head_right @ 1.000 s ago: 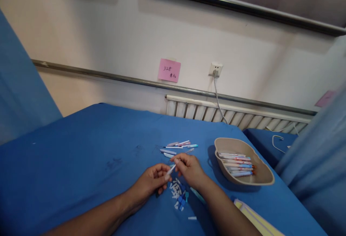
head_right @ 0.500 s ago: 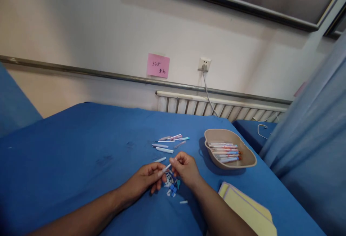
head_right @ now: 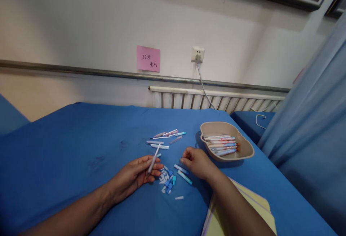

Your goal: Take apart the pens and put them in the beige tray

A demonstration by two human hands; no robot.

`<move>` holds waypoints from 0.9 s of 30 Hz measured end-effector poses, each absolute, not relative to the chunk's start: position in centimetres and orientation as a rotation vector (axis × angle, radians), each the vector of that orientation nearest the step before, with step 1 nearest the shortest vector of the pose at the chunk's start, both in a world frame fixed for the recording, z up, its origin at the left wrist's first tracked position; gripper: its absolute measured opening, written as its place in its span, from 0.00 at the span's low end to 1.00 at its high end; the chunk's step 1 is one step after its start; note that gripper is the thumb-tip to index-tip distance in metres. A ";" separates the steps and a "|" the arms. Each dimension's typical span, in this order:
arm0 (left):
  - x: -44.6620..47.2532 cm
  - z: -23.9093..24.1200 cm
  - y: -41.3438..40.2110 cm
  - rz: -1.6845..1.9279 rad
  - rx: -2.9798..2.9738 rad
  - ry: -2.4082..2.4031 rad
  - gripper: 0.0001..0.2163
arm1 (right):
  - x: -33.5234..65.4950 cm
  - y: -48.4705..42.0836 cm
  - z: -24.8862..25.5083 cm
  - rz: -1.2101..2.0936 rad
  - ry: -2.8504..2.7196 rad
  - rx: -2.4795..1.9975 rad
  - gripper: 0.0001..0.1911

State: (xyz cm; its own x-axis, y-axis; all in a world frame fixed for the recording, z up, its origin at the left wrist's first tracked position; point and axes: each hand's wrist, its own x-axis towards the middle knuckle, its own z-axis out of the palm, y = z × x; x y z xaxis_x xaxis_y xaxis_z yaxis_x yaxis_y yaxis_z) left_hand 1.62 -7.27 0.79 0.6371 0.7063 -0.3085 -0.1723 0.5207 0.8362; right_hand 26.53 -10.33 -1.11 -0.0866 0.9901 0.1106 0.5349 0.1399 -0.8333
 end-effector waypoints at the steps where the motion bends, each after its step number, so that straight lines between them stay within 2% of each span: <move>1: 1.6 0.8 -7.2 0.580 0.854 0.701 0.12 | 26.2 -10.2 -1.3 0.787 -1.733 -1.487 0.06; 12: 1.0 0.6 -6.4 0.756 0.920 0.767 0.10 | 24.7 -8.8 -3.6 0.427 -1.735 -1.633 0.07; 16: 1.1 0.4 -6.1 0.815 0.989 0.796 0.12 | 23.9 -7.3 -3.0 0.172 -1.875 -1.656 0.16; 20: 1.2 0.3 -6.3 0.810 1.048 0.815 0.13 | 23.3 -5.6 -2.4 0.082 -2.008 -1.791 0.24; 22: 1.3 0.2 -6.4 0.814 1.080 0.822 0.13 | 23.4 -5.3 -2.3 0.074 -2.060 -1.828 0.23; 27: 1.4 -0.4 -6.2 0.818 1.226 0.897 0.15 | 24.9 -5.7 -2.5 0.092 -2.102 -1.903 0.11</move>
State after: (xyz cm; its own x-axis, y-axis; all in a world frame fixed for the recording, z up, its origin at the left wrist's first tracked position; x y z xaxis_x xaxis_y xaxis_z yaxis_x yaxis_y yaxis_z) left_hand 1.38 -6.23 -0.43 0.4290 0.8947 -0.1249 -0.0419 0.1578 0.9866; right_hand 24.95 -5.72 -2.48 -0.0744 0.9809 0.1796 0.9614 0.1184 -0.2483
